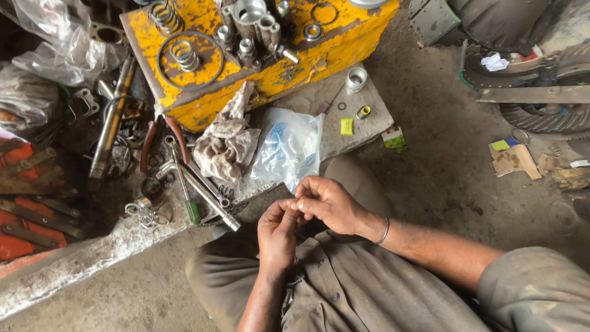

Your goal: The person sits on the floor in a workshop and assembles small mechanical components. They insert a ring into a metal housing, then pick up a small yellow packet and a metal tube. They apply a substance from the packet to the tube and insert it into a cylindrical container.

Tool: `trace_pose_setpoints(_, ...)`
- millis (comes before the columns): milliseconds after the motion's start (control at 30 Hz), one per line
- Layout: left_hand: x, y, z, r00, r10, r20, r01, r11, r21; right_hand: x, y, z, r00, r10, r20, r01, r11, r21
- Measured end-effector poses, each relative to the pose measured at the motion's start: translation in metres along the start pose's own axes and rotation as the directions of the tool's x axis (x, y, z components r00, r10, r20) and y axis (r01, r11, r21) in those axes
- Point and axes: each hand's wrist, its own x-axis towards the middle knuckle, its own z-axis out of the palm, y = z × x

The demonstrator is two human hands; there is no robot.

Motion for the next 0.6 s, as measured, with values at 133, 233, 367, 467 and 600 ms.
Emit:
trace_pose_setpoints(133,-0.006,-0.004,-0.012,1.0,-0.003,0.005,0.003,1.0,-0.002,-0.001,0.005,0.006,0.999,0.018,0.032,-0.017,0.998,-0.056)
trace_pose_setpoints(233,-0.007,0.008,-0.005,0.999,0.02,-0.032,-0.014,0.984,0.176,0.002,0.008,-0.004,0.999,-0.041,-0.005,0.039,0.985,-0.169)
trace_pose_setpoints(367,0.004,0.04,0.019,0.957,0.291,0.018,-0.225,0.698,0.679,0.018,-0.005,-0.049,0.87,-0.324,-0.372,-0.038,0.708,-0.705)
trace_pose_setpoints(467,0.028,0.063,0.042,0.854,0.453,0.256,-0.435,0.351,0.829,0.032,-0.019,-0.093,0.783,-0.377,-0.496,-0.251,0.538,-0.805)
trace_pose_setpoints(600,0.049,0.074,0.066,0.784,0.521,0.338,-0.531,0.28,0.8,0.054,-0.014,-0.117,0.785,-0.454,-0.422,-0.298,0.32,-0.899)
